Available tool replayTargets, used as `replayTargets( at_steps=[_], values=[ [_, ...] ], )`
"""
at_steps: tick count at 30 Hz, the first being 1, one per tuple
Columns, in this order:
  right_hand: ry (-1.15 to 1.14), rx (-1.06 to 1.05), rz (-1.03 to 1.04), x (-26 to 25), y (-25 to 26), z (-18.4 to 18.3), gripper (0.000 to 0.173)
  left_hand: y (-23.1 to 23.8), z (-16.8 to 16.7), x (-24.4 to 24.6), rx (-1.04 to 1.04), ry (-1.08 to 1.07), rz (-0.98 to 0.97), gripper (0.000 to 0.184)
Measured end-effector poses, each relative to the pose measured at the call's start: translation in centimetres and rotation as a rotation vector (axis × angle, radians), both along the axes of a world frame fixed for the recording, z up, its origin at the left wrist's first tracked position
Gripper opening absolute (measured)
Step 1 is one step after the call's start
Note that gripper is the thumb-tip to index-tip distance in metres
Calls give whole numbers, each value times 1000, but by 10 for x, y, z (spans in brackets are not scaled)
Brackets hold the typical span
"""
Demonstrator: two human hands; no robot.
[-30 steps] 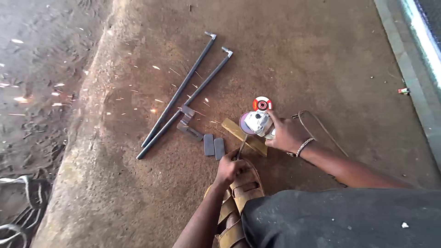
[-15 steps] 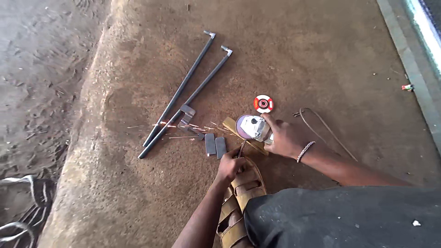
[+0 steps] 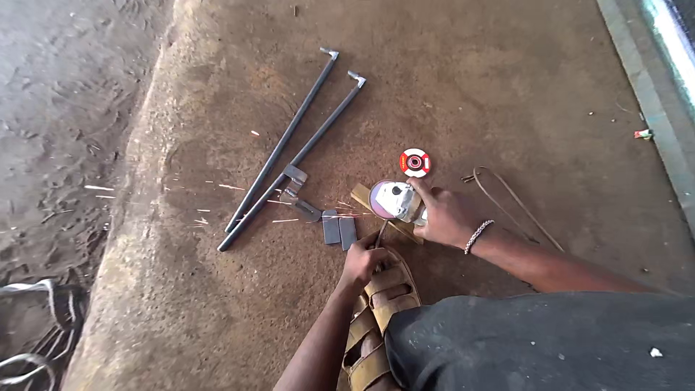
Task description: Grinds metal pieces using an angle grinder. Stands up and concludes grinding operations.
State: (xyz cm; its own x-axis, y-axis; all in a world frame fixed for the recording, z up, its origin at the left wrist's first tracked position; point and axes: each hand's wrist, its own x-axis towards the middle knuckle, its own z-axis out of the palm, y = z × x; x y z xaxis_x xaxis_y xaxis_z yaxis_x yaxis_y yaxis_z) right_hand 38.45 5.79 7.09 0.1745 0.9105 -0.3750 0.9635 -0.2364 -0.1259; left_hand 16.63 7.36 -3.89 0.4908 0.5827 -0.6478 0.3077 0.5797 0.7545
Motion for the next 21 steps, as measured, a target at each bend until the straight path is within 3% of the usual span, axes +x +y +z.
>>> replayTargets(
  at_steps=[14, 18, 21],
  values=[
    [0, -25, -59, -6, -3, -1, 106, 0, 2, 1, -14, -10, 8, 54],
    [24, -29, -86, -4, -2, -2, 106, 0, 1, 1, -25, -21, 24, 46],
    [6, -17, -96, -1, 2, -1, 106, 0, 0, 0, -1, 2, 4, 54]
  ],
)
